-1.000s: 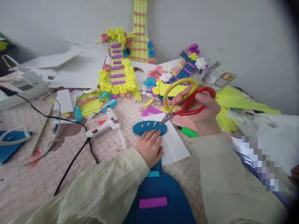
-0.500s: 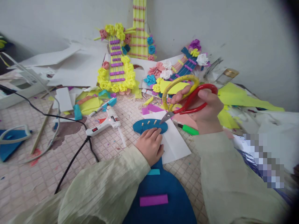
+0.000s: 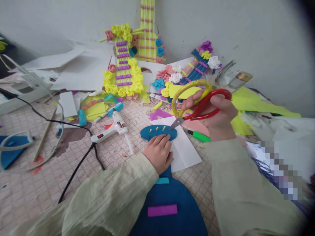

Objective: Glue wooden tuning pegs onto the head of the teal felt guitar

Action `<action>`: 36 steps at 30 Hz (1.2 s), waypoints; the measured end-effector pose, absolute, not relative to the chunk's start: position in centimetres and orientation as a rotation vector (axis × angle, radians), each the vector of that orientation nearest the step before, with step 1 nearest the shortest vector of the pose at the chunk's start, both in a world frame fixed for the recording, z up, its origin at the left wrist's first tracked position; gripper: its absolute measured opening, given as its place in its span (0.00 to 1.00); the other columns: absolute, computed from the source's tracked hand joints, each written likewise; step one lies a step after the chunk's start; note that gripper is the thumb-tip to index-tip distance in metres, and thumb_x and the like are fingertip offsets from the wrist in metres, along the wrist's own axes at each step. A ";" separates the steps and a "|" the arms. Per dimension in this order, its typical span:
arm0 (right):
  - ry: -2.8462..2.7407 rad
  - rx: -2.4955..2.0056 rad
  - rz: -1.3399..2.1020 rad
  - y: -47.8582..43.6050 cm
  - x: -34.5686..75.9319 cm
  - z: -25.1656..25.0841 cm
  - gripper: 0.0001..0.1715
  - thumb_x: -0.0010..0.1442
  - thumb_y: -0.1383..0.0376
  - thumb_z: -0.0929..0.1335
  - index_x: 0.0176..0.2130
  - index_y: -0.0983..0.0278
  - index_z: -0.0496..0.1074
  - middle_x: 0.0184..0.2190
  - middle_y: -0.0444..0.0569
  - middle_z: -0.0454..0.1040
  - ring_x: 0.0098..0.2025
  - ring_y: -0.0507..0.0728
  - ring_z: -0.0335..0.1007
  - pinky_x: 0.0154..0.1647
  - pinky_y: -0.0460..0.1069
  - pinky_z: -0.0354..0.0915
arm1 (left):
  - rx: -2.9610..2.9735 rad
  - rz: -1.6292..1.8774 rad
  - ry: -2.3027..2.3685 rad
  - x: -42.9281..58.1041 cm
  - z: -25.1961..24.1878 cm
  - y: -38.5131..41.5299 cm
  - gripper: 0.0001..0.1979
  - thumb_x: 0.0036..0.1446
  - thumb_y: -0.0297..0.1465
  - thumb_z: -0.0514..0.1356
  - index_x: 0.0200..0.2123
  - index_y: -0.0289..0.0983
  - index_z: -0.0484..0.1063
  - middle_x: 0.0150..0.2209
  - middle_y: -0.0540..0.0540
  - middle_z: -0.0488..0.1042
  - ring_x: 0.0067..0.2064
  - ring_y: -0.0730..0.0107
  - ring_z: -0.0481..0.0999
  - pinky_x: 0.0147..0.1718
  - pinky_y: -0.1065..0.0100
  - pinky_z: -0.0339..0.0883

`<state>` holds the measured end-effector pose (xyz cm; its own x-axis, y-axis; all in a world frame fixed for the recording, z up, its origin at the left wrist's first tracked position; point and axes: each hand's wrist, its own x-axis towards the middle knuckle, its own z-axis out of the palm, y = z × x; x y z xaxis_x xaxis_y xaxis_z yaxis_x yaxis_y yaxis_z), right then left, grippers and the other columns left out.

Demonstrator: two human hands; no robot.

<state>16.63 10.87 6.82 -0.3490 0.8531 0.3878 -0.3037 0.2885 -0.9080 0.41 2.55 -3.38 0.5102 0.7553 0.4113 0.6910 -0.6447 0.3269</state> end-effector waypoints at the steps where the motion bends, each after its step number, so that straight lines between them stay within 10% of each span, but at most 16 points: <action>1: -1.453 -0.548 1.315 10.9 16.6 6.8 0.13 0.44 0.58 0.66 0.27 0.64 0.73 0.24 0.48 0.71 0.36 0.62 0.70 0.41 0.61 0.64 | 2.622 0.802 1.262 0.4 -3.4 2.5 0.11 0.52 0.30 0.53 0.38 0.32 0.68 0.50 0.37 0.70 0.53 0.55 0.66 0.50 0.54 0.63; 36: -1.445 -0.443 1.483 11.3 16.5 6.0 0.12 0.47 0.60 0.65 0.30 0.64 0.72 0.25 0.48 0.72 0.40 0.62 0.70 0.43 0.62 0.65 | 2.630 0.787 1.280 0.4 -3.3 2.5 0.11 0.52 0.30 0.53 0.37 0.31 0.69 0.51 0.37 0.69 0.53 0.56 0.66 0.50 0.56 0.63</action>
<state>16.49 11.29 5.99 -0.4532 0.8153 0.3603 -0.3811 0.1882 -0.9052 0.39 2.54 -3.33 0.5092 0.7608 0.4023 0.7026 -0.6375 0.3163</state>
